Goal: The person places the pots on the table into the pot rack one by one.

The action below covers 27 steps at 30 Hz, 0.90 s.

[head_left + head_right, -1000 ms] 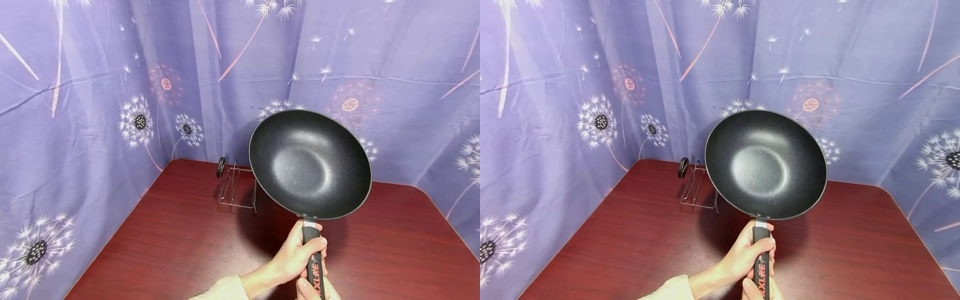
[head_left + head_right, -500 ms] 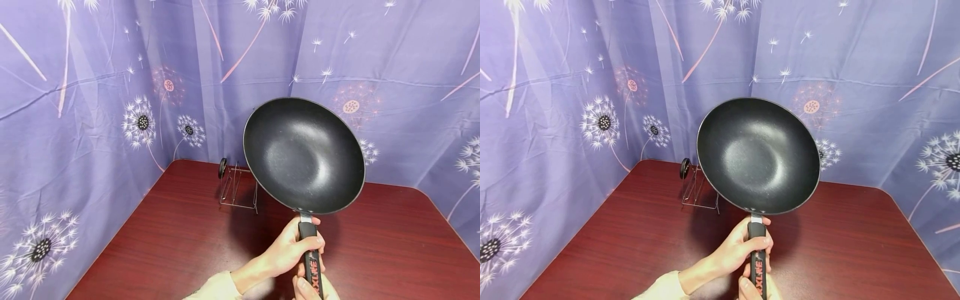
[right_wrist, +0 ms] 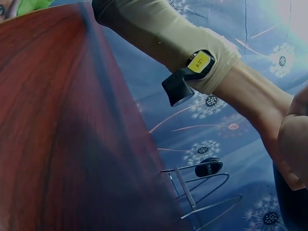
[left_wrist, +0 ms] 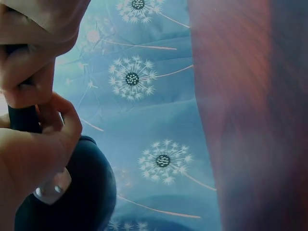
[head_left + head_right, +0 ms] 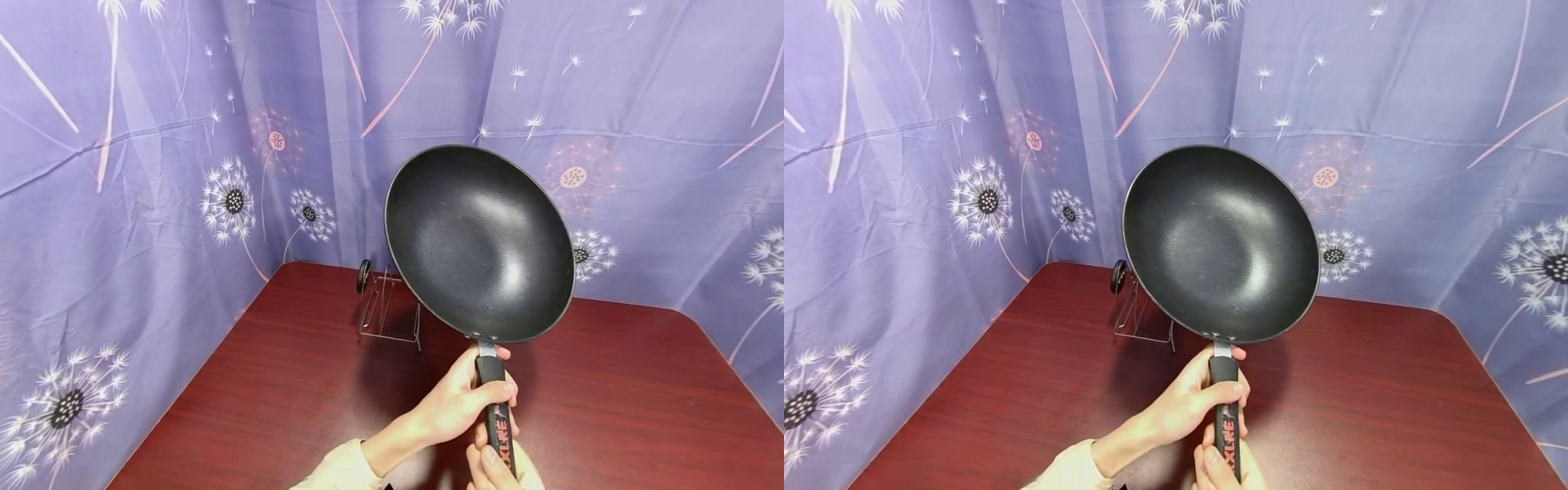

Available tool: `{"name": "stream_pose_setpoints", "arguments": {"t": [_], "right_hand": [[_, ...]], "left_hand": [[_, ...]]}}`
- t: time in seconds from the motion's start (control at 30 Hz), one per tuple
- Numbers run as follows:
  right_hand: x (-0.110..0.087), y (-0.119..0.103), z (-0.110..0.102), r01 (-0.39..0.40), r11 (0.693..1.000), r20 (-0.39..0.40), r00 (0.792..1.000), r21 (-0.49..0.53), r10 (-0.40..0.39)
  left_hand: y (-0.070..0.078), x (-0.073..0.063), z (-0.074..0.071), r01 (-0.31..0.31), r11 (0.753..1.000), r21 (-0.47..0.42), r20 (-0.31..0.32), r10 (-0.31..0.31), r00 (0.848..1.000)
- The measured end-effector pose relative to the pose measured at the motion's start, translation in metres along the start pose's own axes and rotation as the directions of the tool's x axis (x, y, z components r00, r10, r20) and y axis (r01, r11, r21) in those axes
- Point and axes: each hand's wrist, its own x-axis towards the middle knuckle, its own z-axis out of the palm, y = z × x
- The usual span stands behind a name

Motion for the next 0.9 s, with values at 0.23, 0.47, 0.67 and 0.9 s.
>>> {"name": "stream_pose_setpoints", "arguments": {"t": [0.23, 0.47, 0.67, 0.9], "right_hand": [[0.01, 0.001, 0.012, 0.025, 0.971, -0.09, 0.995, -0.239, -0.048], [0.027, 0.004, 0.042, -0.406, 0.556, -0.627, 0.723, -0.725, -0.29], [0.032, 0.009, 0.047, -0.467, 0.466, -0.642, 0.68, -0.751, -0.353], [0.038, 0.014, 0.047, -0.35, 0.64, -0.652, 0.686, -0.684, -0.323]], "left_hand": [[0.011, -0.003, 0.001, 0.012, 0.988, 0.155, -0.188, 0.017, 0.982], [0.018, -0.004, -0.011, -0.015, 0.974, 0.224, -0.234, 0.068, 0.97], [0.016, -0.004, -0.016, -0.014, 0.964, 0.267, -0.279, 0.092, 0.956], [0.019, -0.007, -0.019, -0.005, 0.976, 0.219, -0.299, 0.072, 0.951]]}}
